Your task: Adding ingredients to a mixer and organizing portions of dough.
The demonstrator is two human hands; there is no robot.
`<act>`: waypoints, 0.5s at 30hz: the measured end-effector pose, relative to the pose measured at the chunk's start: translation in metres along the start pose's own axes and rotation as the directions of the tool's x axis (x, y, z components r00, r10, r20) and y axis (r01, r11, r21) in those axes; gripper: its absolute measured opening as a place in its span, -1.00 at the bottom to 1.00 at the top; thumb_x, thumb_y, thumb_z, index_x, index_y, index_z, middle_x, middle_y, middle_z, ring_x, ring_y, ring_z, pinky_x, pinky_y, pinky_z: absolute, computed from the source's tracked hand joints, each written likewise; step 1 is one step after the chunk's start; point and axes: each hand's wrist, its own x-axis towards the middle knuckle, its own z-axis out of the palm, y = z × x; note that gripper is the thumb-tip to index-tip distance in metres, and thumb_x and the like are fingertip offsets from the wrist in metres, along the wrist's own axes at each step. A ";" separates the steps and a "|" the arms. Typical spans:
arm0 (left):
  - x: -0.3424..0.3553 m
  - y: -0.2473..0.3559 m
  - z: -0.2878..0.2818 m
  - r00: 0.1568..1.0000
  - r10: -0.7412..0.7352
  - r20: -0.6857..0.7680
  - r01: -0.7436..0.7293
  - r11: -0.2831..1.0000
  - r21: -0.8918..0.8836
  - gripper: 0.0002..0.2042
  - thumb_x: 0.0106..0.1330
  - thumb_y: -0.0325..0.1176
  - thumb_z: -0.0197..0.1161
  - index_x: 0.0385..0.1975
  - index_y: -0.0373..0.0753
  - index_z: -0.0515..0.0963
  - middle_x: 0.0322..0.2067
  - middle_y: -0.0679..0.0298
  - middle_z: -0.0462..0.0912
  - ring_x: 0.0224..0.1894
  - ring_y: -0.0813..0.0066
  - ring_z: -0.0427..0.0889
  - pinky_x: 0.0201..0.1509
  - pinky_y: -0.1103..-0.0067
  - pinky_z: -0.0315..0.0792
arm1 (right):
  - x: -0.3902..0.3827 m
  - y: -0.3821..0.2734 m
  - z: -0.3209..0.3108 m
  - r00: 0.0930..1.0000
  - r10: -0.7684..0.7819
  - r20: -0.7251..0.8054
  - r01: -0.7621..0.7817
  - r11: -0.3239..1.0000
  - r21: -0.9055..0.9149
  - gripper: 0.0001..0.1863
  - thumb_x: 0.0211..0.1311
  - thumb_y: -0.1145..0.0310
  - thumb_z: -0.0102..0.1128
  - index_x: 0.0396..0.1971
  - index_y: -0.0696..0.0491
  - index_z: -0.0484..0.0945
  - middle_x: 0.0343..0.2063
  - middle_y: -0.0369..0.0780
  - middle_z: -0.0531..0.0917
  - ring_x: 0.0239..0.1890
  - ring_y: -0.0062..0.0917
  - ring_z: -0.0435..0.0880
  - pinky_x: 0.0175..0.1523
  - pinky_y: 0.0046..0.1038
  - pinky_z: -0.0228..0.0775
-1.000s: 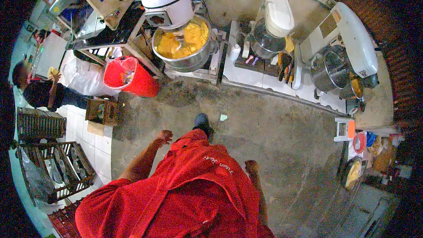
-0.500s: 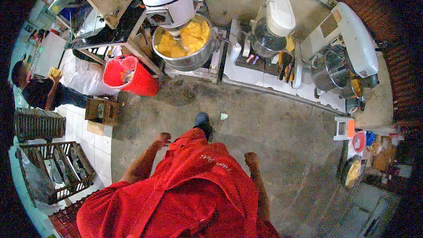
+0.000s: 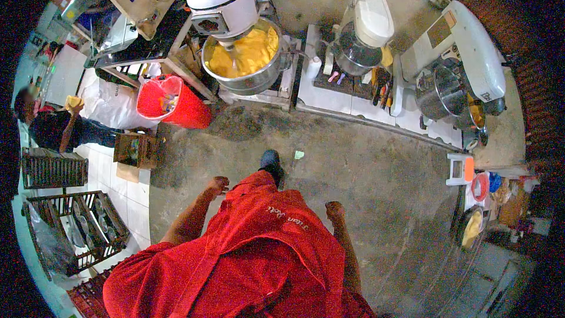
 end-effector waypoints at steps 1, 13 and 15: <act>0.005 0.001 0.000 1.000 -0.004 0.015 0.004 1.000 -0.026 -0.72 0.23 -0.22 0.18 -0.10 -0.15 0.49 -0.30 0.33 0.60 -0.28 0.42 0.65 -0.31 0.42 0.56 | 0.005 0.008 0.003 1.000 0.004 0.001 -0.004 1.000 0.005 -0.64 0.11 0.11 0.02 -0.45 0.12 0.60 -0.45 -0.06 0.66 -0.33 -0.28 0.66 -0.22 -0.19 0.46; 0.011 0.012 0.005 0.999 -0.037 0.027 0.039 0.998 -0.058 -0.82 0.21 -0.21 0.19 -0.28 -0.12 0.52 -0.42 0.36 0.55 -0.44 0.43 0.56 -0.43 0.41 0.45 | 0.035 0.053 0.030 0.998 -0.036 -0.059 0.038 0.998 0.042 -0.60 0.21 0.12 -0.01 -0.66 0.12 0.51 -0.68 -0.12 0.58 -0.63 -0.33 0.60 -0.39 -0.25 0.45; 0.011 0.013 0.004 0.999 -0.017 0.042 0.019 0.999 -0.047 -0.82 0.21 -0.20 0.19 -0.28 -0.12 0.51 -0.42 0.36 0.55 -0.43 0.43 0.56 -0.43 0.41 0.45 | 0.037 0.055 0.027 0.953 -0.293 -0.079 0.263 0.928 -0.262 -0.60 0.22 0.12 -0.01 -0.65 0.10 0.54 -0.70 -0.13 0.59 -0.64 -0.33 0.61 -0.40 -0.24 0.46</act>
